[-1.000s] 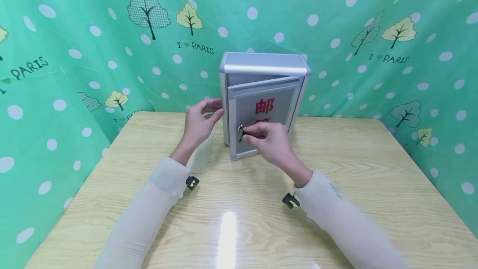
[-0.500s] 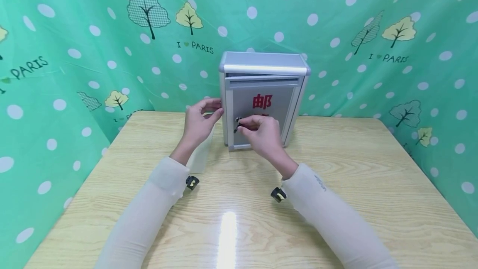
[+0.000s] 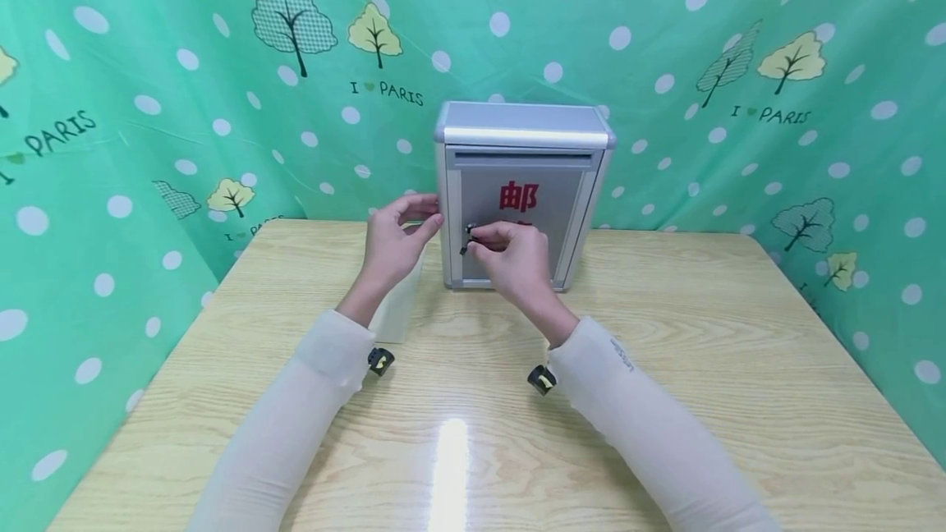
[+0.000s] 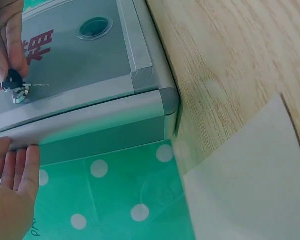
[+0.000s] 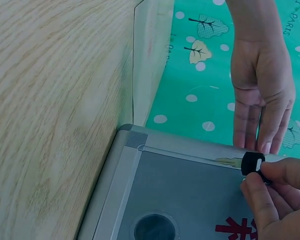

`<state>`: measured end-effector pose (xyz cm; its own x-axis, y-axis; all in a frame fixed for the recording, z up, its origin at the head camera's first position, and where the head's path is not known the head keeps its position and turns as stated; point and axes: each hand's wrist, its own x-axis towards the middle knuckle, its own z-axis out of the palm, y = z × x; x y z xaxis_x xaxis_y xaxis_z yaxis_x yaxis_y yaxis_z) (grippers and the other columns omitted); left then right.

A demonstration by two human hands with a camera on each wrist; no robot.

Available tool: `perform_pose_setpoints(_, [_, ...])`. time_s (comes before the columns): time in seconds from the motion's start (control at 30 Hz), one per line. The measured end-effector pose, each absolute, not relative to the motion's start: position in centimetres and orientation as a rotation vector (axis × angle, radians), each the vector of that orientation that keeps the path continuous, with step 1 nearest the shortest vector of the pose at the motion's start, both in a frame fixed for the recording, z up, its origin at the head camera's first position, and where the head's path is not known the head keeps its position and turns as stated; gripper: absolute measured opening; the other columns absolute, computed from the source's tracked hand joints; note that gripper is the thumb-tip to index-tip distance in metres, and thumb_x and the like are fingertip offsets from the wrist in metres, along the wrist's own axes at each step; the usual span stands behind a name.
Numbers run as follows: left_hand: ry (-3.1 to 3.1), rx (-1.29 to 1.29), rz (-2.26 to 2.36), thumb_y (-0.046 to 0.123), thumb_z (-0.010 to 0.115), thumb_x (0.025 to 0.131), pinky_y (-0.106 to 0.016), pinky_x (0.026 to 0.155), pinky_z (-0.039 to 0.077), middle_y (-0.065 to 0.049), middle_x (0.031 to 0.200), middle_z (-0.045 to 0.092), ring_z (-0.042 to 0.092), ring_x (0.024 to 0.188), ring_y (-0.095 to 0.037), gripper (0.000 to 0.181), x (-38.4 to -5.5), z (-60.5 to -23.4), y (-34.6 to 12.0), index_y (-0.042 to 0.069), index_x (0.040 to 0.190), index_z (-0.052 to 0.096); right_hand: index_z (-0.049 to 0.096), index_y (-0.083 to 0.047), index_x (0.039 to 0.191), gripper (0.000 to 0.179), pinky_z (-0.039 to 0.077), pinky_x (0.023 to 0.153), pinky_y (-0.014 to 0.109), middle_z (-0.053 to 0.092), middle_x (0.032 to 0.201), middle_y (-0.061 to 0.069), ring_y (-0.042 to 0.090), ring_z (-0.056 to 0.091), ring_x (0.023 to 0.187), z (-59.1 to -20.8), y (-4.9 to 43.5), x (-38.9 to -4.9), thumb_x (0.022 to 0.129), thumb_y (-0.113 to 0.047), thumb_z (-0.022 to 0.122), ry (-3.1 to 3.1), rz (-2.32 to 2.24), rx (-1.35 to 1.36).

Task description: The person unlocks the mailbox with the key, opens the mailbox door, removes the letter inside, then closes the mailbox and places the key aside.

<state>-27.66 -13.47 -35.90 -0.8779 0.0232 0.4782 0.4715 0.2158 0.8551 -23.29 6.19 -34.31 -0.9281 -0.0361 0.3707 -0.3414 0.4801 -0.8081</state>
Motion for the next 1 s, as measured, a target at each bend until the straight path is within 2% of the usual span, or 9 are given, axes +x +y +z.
perform_pose_setpoints(0.17, [-2.133, -0.457, -1.704, 0.014, 0.076, 0.095, -0.042, 0.095, 0.061, -0.012, 0.113, 0.072, 0.069, 0.104, -0.024, 0.029, -27.6, -35.9, -13.4, 0.004, 0.122, 0.071, 0.081, -0.011, 0.104, 0.015, 0.063, 0.072, 0.027, 0.078, 0.094, 0.0, 0.011, 0.073, 0.082, -34.3, 6.0, -23.5, 0.09, -0.012, 0.081, -2.431, 1.424, 0.298])
perform_pose_setpoints(0.53, [-2.136, -0.457, -1.708, 0.014, 0.075, 0.095, -0.036, 0.094, 0.061, -0.011, 0.114, 0.072, 0.069, 0.104, -0.023, 0.029, -27.7, -35.8, -13.4, 0.004, 0.122, 0.07, 0.08, -0.008, 0.104, 0.015, 0.063, 0.074, 0.028, 0.078, 0.095, 0.001, 0.012, 0.073, 0.083, -34.2, 5.6, -23.7, 0.09, -0.01, 0.08, -2.417, 1.439, 0.273])
perform_pose_setpoints(0.77, [-2.13, -0.449, -1.732, 0.013, 0.075, 0.095, -0.038, 0.096, 0.06, -0.013, 0.115, 0.072, 0.069, 0.105, -0.024, 0.03, -27.6, -35.7, -13.3, 0.002, 0.123, 0.07, 0.078, -0.004, 0.105, 0.017, 0.063, 0.076, 0.023, 0.078, 0.097, 0.007, 0.014, 0.075, 0.087, -34.5, 5.1, -23.6, 0.088, -0.004, 0.08, -2.367, 1.473, 0.272])
perform_pose_setpoints(1.0, [-2.114, -0.455, -1.747, 0.01, 0.075, 0.095, -0.037, 0.096, 0.06, -0.014, 0.115, 0.071, 0.069, 0.105, -0.026, 0.029, -27.6, -35.8, -13.3, 0.001, 0.122, 0.07, 0.076, 0.003, 0.108, 0.019, 0.062, 0.073, 0.019, 0.077, 0.102, 0.015, 0.019, 0.075, 0.085, -34.8, 4.7, -23.3, 0.089, 0.004, 0.075, -2.332, 1.35, 0.388])
